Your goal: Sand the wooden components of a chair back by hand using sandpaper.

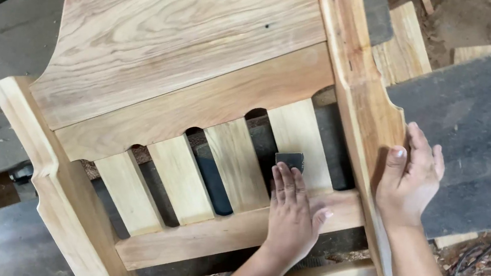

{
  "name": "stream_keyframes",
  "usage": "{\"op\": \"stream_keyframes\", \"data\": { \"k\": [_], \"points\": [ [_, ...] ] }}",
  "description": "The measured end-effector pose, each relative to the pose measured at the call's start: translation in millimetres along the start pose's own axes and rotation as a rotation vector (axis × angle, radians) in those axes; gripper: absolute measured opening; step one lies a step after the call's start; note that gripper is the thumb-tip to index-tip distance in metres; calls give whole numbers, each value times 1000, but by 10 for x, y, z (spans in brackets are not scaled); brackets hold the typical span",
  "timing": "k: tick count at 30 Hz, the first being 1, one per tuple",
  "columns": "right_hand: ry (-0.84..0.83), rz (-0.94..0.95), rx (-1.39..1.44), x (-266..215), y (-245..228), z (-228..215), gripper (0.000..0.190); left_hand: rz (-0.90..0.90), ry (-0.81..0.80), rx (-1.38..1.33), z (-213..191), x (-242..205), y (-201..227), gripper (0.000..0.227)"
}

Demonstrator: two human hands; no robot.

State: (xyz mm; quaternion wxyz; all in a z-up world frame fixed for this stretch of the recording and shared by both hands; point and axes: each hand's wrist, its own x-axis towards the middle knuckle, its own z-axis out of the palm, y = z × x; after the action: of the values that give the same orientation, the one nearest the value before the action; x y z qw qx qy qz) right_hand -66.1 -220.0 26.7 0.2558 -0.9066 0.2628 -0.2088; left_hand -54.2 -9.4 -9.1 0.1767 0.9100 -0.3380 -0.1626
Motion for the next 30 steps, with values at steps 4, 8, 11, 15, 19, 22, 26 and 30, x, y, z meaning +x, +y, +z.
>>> {"op": "stream_keyframes", "data": {
  "k": [4,8,11,15,19,22,26,30],
  "points": [
    [15,-81,-57,9,-21,14,47,-84,169,-122,-21,388,-118,98],
    [6,-26,40,-38,7,13,51,-130,215,-361,-274,467,-140,98],
    [27,-83,23,-51,75,49,50,-97,166,-460,-229,136,-23,97],
    [8,-59,-12,-38,98,73,53,-108,58,-529,-185,96,-31,101],
    [-4,-15,2,33,-40,61,57,-189,46,-652,-583,571,-198,98],
    [-10,3,26,37,-89,41,57,-211,56,-789,-490,380,-123,98],
    [-16,38,15,36,-63,54,56,-106,111,-671,-274,69,-1,102],
    [-2,4,34,26,-33,74,57,-119,180,-630,-418,558,-225,99]
  ]
}}
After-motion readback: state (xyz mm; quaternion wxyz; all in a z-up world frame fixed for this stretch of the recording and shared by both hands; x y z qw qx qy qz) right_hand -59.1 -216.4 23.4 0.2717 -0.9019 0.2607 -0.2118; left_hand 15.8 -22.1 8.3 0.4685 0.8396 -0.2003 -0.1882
